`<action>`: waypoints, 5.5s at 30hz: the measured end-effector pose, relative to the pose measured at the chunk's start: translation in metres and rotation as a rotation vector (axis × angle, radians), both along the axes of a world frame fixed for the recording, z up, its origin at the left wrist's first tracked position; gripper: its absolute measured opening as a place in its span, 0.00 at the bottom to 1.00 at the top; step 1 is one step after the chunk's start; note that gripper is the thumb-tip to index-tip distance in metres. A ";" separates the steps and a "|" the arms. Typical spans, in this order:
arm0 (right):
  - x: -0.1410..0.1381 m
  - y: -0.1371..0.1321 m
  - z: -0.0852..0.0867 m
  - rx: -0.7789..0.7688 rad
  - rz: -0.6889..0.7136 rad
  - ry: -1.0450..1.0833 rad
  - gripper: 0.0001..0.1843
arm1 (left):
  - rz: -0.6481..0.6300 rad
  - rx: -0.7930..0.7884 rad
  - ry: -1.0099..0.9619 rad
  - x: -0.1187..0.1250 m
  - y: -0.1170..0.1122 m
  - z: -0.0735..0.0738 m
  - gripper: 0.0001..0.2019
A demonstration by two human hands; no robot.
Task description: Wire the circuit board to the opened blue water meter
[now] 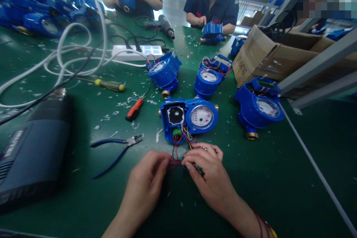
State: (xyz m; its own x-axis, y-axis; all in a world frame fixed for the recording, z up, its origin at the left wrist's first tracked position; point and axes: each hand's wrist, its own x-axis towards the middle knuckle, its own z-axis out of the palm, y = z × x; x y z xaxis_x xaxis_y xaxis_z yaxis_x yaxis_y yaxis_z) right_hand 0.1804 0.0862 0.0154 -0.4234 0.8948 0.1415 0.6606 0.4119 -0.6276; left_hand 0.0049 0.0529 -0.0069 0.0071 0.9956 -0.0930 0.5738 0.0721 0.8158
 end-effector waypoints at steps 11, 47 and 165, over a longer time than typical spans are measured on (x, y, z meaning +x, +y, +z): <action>0.015 -0.014 0.002 0.222 -0.150 0.244 0.07 | 0.029 0.020 0.030 -0.005 -0.001 -0.005 0.07; 0.050 -0.018 -0.008 0.157 -0.221 0.211 0.41 | -0.291 0.656 0.488 0.016 0.062 0.036 0.17; 0.004 0.020 -0.006 0.202 -0.228 0.291 0.04 | -0.121 0.705 0.414 0.016 0.069 0.008 0.07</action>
State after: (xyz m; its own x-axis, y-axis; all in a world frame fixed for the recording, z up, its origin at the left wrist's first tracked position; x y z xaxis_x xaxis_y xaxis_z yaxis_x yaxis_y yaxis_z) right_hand 0.1840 0.1061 0.0091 -0.1337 0.9030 0.4082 0.5560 0.4093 -0.7234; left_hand 0.0205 0.1220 0.0015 0.2201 0.8161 0.5344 0.8088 -0.4589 0.3677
